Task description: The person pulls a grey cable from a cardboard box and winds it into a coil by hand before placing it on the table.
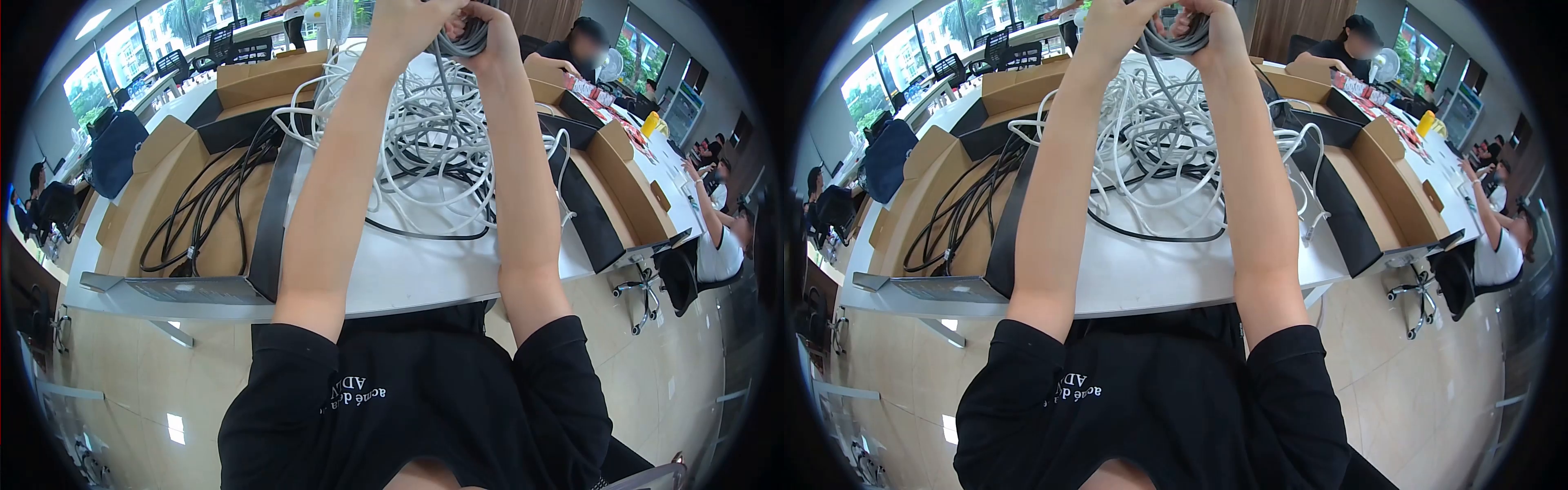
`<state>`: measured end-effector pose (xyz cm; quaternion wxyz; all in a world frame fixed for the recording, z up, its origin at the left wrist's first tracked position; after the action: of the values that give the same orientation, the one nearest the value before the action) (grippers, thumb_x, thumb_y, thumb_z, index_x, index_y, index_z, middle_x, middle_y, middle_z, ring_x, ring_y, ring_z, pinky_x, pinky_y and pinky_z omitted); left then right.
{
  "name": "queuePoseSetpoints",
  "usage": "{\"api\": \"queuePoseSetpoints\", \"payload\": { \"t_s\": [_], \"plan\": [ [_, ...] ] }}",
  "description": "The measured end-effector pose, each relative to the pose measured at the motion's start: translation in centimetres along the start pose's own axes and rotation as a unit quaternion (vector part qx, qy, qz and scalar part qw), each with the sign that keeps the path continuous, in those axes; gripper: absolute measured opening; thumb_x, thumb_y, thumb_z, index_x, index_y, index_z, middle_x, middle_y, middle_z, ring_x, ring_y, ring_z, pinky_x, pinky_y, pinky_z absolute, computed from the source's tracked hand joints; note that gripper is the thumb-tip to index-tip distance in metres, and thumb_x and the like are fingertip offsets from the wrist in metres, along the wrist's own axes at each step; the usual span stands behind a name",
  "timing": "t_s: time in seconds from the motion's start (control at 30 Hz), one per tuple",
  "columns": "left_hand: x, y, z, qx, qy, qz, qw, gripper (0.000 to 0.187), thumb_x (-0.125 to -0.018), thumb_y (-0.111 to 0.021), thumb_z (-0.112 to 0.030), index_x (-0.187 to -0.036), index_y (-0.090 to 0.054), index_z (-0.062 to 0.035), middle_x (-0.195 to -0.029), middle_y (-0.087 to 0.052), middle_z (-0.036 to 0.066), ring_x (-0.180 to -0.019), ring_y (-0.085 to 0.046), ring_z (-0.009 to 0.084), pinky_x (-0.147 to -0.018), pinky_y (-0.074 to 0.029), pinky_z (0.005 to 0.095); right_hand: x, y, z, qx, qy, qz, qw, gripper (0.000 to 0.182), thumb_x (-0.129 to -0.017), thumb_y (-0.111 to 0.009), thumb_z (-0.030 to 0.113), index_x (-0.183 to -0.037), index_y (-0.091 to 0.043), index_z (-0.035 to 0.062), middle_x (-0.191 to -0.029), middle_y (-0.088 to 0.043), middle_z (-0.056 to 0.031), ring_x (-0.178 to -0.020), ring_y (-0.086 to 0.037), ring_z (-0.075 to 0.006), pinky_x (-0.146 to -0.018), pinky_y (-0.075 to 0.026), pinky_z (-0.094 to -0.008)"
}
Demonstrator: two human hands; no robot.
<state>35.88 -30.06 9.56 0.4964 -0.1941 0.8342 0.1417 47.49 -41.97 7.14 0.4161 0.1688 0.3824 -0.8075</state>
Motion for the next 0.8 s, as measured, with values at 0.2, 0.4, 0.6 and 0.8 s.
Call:
{"api": "queuePoseSetpoints", "payload": {
  "t_s": [0.2,0.4,0.6,0.8],
  "plan": [
    [-0.7,4.3,0.3,0.032,0.114,0.114,0.986,0.035,-0.084,-0.072,-0.016,-0.111,-0.063,0.0045,-0.074,-0.064,0.006,-0.061,-0.060,0.0139,-0.055,-0.048,0.0271,1.8,-4.1,0.2,0.372,0.041,-0.037,0.927,0.021,-0.095,-0.063,0.019,-0.091,-0.069,-0.0010,-0.075,-0.067,-0.0074,-0.064,-0.063,-0.0169,-0.062,-0.049,-0.0282],
    [0.7,5.0,0.6,0.127,0.180,0.286,0.933,0.023,-0.086,-0.073,-0.014,-0.103,-0.063,-0.0018,-0.068,-0.058,0.001,-0.053,-0.055,0.0094,-0.048,-0.041,0.0242,3.4,-6.6,1.3,0.507,0.018,0.042,0.861,0.012,-0.082,-0.072,0.005,-0.091,-0.067,0.0004,-0.073,-0.064,-0.0026,-0.059,-0.057,-0.0093,-0.054,-0.043,-0.0246],
    [0.7,2.1,-0.4,0.060,0.113,0.232,0.964,0.036,-0.088,-0.079,-0.027,-0.104,-0.062,0.0008,-0.078,-0.064,0.003,-0.069,-0.061,0.0106,-0.061,-0.049,0.0250,3.1,-4.5,4.1,0.474,0.056,-0.024,0.878,0.018,-0.078,-0.070,0.000,-0.095,-0.065,0.0007,-0.066,-0.059,-0.0006,-0.051,-0.052,-0.0079,-0.046,-0.038,-0.0246],
    [0.9,0.3,-1.4,-0.017,0.027,0.213,0.976,0.053,-0.088,-0.080,-0.045,-0.107,-0.066,0.0027,-0.093,-0.071,0.010,-0.082,-0.068,0.0165,-0.075,-0.054,0.0313,4.2,-3.8,6.6,0.370,0.096,-0.090,0.920,0.010,-0.087,-0.066,-0.004,-0.095,-0.063,0.0008,-0.069,-0.059,-0.0009,-0.050,-0.049,-0.0068,-0.045,-0.036,-0.0237]
  ]
}}
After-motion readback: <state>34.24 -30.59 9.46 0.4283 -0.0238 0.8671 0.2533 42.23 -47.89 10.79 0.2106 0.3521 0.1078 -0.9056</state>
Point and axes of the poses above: each hand's wrist, its own x-axis away from the middle knuckle, its own y-axis out of the back of the hand, z = x × y, the point moved 4 cm from there along -x, towards the middle knuckle
